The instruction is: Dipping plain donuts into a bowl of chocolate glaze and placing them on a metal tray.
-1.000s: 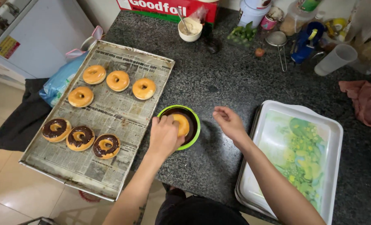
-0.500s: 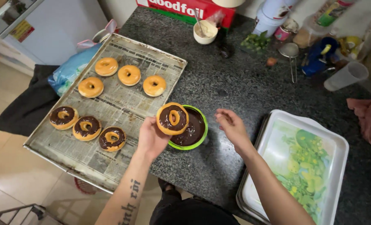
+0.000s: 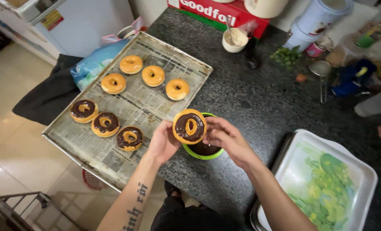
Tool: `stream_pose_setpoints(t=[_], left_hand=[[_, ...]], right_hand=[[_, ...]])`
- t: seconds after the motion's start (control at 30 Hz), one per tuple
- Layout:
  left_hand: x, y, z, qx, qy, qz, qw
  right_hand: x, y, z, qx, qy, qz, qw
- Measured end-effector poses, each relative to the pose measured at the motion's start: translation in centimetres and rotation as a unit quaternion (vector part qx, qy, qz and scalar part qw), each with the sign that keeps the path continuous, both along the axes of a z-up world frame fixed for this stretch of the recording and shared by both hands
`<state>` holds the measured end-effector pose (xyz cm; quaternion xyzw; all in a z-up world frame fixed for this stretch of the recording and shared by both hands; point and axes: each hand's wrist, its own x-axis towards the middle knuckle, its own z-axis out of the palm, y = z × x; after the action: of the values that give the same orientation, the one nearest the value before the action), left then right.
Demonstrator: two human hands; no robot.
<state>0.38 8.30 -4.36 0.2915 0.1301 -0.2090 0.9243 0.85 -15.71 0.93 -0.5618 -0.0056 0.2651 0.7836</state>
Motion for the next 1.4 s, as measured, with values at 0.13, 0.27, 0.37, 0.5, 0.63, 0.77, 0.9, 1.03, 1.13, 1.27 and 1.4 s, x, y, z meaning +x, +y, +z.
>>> stream_pose_setpoints(t=[0.13,0.27,0.37,0.5,0.63,0.77,0.9,1.03,1.13,1.27,1.4], left_hand=[[0.4,2.5,1.3,0.047,-0.018,0.01,0.999],[0.8,4.9,1.4,0.088,-0.015,-0.004,0.996],[1.2,5.6,0.8,0.065,-0.031,-0.026,0.997],[1.7,4.6,1.9,-0.004,-0.05,-0.048,0.998],[2.2,2.8,3.5,-0.017,-0.026,-0.059,0.998],[2.5,0.9,2.6,-0.038,-0.06,-0.092,0.993],[2.5,-1.9,4.7,0.016,-0.081,-0.11,0.991],[2.7,-3.7,1.1,0.19,-0.157,-0.116,0.962],[2.0,-5.5,2.4,0.482,-0.235,-0.117,0.836],[1.0,-7.3,3.6,0.732,-0.368,-0.1,0.564],[0.4,-7.9,0.9,0.759,-0.486,-0.03,0.431]], right_hand=[[1.2,2.4,0.3,0.004,-0.005,0.014,1.0],[2.4,4.6,0.7,-0.016,0.01,0.022,1.0],[3.1,5.0,0.3,-0.013,0.012,0.021,1.0],[3.4,4.2,0.5,0.023,0.014,0.011,1.0],[3.1,2.4,0.9,0.037,0.022,-0.013,0.999],[2.2,0.3,1.4,0.075,0.026,-0.031,0.996],[1.8,-2.4,0.4,0.07,0.041,-0.079,0.994],[1.7,-6.0,-2.7,0.01,0.065,-0.167,0.984],[1.2,-8.5,-3.8,-0.008,0.097,-0.233,0.968],[0.8,-10.4,-4.3,0.001,0.114,-0.257,0.96],[0.7,-11.3,-4.6,0.004,0.119,-0.258,0.959]])
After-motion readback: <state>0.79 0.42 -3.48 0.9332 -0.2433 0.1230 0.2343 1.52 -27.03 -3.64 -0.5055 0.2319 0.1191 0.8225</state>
